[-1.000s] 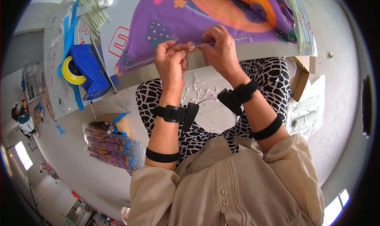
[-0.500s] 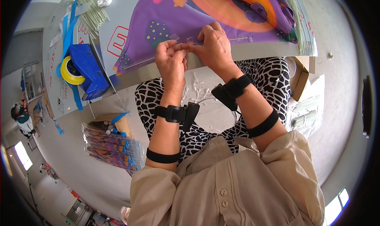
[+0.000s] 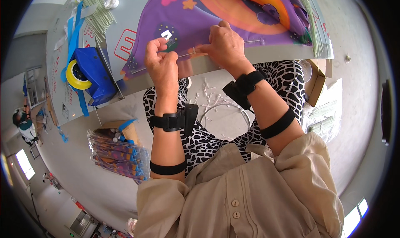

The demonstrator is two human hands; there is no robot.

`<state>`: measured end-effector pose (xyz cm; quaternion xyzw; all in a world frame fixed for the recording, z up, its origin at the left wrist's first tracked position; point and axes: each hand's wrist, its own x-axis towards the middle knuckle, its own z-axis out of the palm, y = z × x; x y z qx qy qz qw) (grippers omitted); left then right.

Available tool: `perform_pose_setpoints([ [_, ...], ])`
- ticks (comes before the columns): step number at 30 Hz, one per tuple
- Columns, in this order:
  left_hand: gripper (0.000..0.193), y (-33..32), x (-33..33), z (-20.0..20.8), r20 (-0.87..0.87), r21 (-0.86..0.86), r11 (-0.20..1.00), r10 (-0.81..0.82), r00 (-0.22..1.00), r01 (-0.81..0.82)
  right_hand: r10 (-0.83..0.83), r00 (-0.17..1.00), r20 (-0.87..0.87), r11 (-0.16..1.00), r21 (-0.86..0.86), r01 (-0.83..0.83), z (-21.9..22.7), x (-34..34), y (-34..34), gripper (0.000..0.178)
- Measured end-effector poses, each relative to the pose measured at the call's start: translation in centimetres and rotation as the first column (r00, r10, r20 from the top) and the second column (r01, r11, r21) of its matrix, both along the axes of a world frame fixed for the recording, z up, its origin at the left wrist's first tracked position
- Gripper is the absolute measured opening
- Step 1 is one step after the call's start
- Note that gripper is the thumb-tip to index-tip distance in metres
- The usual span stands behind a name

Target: Assembling a colorful kite by attaching support rods and strings using tape at a workstation.

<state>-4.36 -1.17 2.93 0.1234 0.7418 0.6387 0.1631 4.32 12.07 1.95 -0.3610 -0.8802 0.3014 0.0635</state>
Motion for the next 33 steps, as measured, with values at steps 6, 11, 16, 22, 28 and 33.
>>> perform_pose_setpoints([
  [6,0.029,-1.6,1.2,0.5,0.233,0.043,0.999,-0.03,0.972,0.02,0.041,0.992,0.117,0.997,0.067,-0.049,0.3,-1.0,1.1,0.043],
  [11,0.02,-2.1,1.3,1.0,0.459,0.062,0.995,-0.093,0.884,0.072,0.027,0.992,0.126,0.998,0.06,-0.035,0.3,-1.1,1.0,0.04],
  [16,0.016,-1.7,0.3,0.4,0.588,0.113,0.988,-0.15,0.795,0.103,-0.003,0.998,-0.062,0.992,0.122,0.01,-1.2,0.0,0.6,0.041],
  [22,0.009,-0.8,0.0,0.2,0.512,0.017,0.991,-0.123,0.85,0.133,0.009,0.997,-0.079,0.992,0.129,0.002,-1.4,0.4,0.4,0.039],
  [28,0.01,-0.6,-0.2,-0.5,0.431,-0.067,0.987,-0.106,0.896,0.149,0.009,0.998,-0.054,0.995,0.095,-0.004,-0.8,0.4,0.3,0.035],
  [33,0.011,-0.6,-0.1,-1.1,0.437,-0.049,0.987,-0.115,0.892,0.152,0.006,0.999,-0.047,0.996,0.088,-0.001,-0.7,0.4,0.2,0.035],
])
